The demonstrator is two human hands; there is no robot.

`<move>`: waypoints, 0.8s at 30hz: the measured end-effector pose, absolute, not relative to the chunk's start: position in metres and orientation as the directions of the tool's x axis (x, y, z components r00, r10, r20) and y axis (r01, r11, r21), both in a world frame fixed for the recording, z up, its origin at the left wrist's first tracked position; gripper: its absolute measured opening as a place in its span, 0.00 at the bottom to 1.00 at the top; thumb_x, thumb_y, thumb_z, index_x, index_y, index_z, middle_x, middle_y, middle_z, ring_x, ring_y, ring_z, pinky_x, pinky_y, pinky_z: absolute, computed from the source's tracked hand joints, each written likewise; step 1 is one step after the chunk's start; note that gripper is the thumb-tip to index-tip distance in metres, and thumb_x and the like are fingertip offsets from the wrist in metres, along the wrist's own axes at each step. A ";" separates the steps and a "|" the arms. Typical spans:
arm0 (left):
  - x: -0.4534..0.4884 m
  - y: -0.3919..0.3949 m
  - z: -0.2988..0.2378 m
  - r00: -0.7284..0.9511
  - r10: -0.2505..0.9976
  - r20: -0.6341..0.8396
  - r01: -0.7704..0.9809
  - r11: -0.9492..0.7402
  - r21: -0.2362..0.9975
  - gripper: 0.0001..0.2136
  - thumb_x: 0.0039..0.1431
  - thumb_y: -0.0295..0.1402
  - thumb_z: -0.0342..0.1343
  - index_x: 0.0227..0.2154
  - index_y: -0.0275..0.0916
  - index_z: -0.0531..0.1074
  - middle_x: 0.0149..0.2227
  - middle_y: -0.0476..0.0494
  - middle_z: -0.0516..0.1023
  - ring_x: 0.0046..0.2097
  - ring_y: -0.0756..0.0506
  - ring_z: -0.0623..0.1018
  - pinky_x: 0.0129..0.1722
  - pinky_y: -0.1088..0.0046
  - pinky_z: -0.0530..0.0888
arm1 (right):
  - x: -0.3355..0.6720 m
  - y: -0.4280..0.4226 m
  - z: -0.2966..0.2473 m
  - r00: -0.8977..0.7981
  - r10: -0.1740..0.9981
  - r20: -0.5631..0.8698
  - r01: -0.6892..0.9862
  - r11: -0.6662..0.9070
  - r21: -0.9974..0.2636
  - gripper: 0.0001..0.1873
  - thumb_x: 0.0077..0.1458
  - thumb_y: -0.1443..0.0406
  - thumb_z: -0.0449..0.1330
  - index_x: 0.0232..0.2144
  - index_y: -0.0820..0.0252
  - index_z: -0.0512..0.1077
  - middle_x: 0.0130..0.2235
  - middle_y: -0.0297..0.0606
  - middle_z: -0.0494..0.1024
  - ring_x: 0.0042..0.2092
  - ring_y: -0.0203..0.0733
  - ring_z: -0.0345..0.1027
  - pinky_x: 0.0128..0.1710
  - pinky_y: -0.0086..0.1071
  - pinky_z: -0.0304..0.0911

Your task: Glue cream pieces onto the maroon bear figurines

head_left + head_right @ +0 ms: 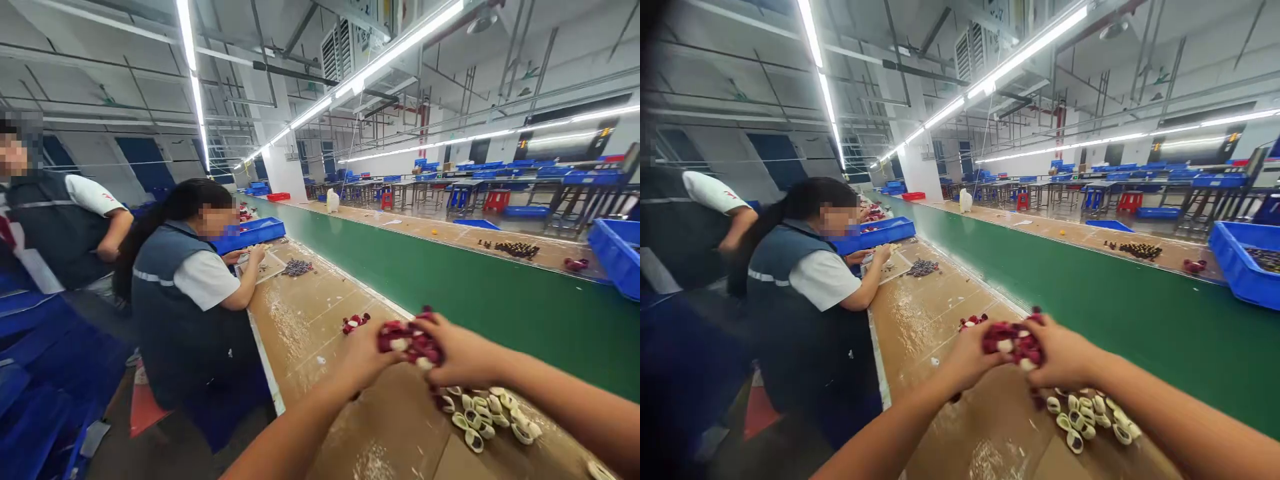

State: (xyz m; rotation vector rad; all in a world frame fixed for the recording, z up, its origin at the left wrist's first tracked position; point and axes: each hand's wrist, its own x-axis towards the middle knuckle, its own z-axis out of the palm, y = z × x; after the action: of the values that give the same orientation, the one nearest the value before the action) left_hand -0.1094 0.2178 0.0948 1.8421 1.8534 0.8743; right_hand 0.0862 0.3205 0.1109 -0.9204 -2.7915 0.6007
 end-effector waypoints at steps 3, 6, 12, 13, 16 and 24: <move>-0.170 0.169 0.063 -0.264 0.956 0.128 0.710 0.102 0.697 0.15 0.68 0.36 0.62 0.55 0.37 0.74 0.49 0.41 0.83 0.47 0.40 0.83 0.51 0.54 0.80 | 0.000 0.290 0.096 -0.839 0.503 -0.208 0.544 0.766 -0.341 0.40 0.46 0.56 0.74 0.61 0.57 0.70 0.55 0.48 0.76 0.48 0.51 0.77 0.48 0.45 0.74; -0.191 0.146 0.035 -0.417 0.902 0.112 0.704 0.243 0.667 0.17 0.70 0.35 0.60 0.59 0.38 0.72 0.51 0.39 0.82 0.51 0.38 0.82 0.54 0.50 0.78 | -0.038 0.273 0.077 -0.813 0.479 -0.330 0.568 0.777 -0.272 0.43 0.52 0.52 0.74 0.65 0.57 0.65 0.61 0.49 0.72 0.55 0.55 0.73 0.55 0.53 0.71; -0.191 0.138 0.011 -0.515 0.841 0.166 0.739 0.338 0.583 0.23 0.71 0.36 0.54 0.65 0.34 0.66 0.57 0.30 0.80 0.57 0.32 0.79 0.58 0.48 0.73 | -0.057 0.282 0.107 -0.736 0.472 -0.486 0.604 0.781 -0.157 0.36 0.58 0.49 0.70 0.63 0.56 0.68 0.57 0.46 0.77 0.54 0.53 0.75 0.55 0.53 0.71; -0.189 0.139 0.009 -0.520 0.835 0.180 0.746 0.341 0.572 0.22 0.71 0.36 0.53 0.65 0.34 0.67 0.57 0.30 0.80 0.57 0.32 0.80 0.57 0.49 0.73 | -0.063 0.289 0.115 -0.735 0.487 -0.471 0.610 0.779 -0.145 0.30 0.62 0.50 0.68 0.60 0.57 0.71 0.54 0.44 0.78 0.52 0.50 0.76 0.54 0.51 0.72; -0.181 0.143 0.007 -0.524 0.822 0.221 0.774 0.352 0.526 0.22 0.73 0.35 0.50 0.64 0.31 0.67 0.56 0.26 0.81 0.56 0.29 0.80 0.55 0.49 0.72 | -0.092 0.307 0.127 -0.777 0.554 -0.300 0.610 0.781 -0.137 0.24 0.68 0.52 0.61 0.59 0.58 0.71 0.58 0.45 0.75 0.56 0.51 0.73 0.57 0.52 0.70; -0.163 0.136 0.010 -0.478 0.827 0.296 0.819 0.299 0.489 0.25 0.71 0.36 0.51 0.64 0.26 0.66 0.54 0.20 0.80 0.55 0.24 0.79 0.53 0.44 0.71 | -0.132 0.306 0.080 -0.818 0.544 -0.185 0.571 0.806 -0.156 0.22 0.67 0.56 0.63 0.58 0.59 0.71 0.60 0.45 0.73 0.59 0.53 0.71 0.59 0.55 0.69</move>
State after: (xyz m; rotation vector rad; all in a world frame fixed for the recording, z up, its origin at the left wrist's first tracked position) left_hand -0.1631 0.1356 0.0101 1.5981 2.5216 0.9371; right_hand -0.1318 0.3056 0.0800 -0.9648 -3.1096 0.3360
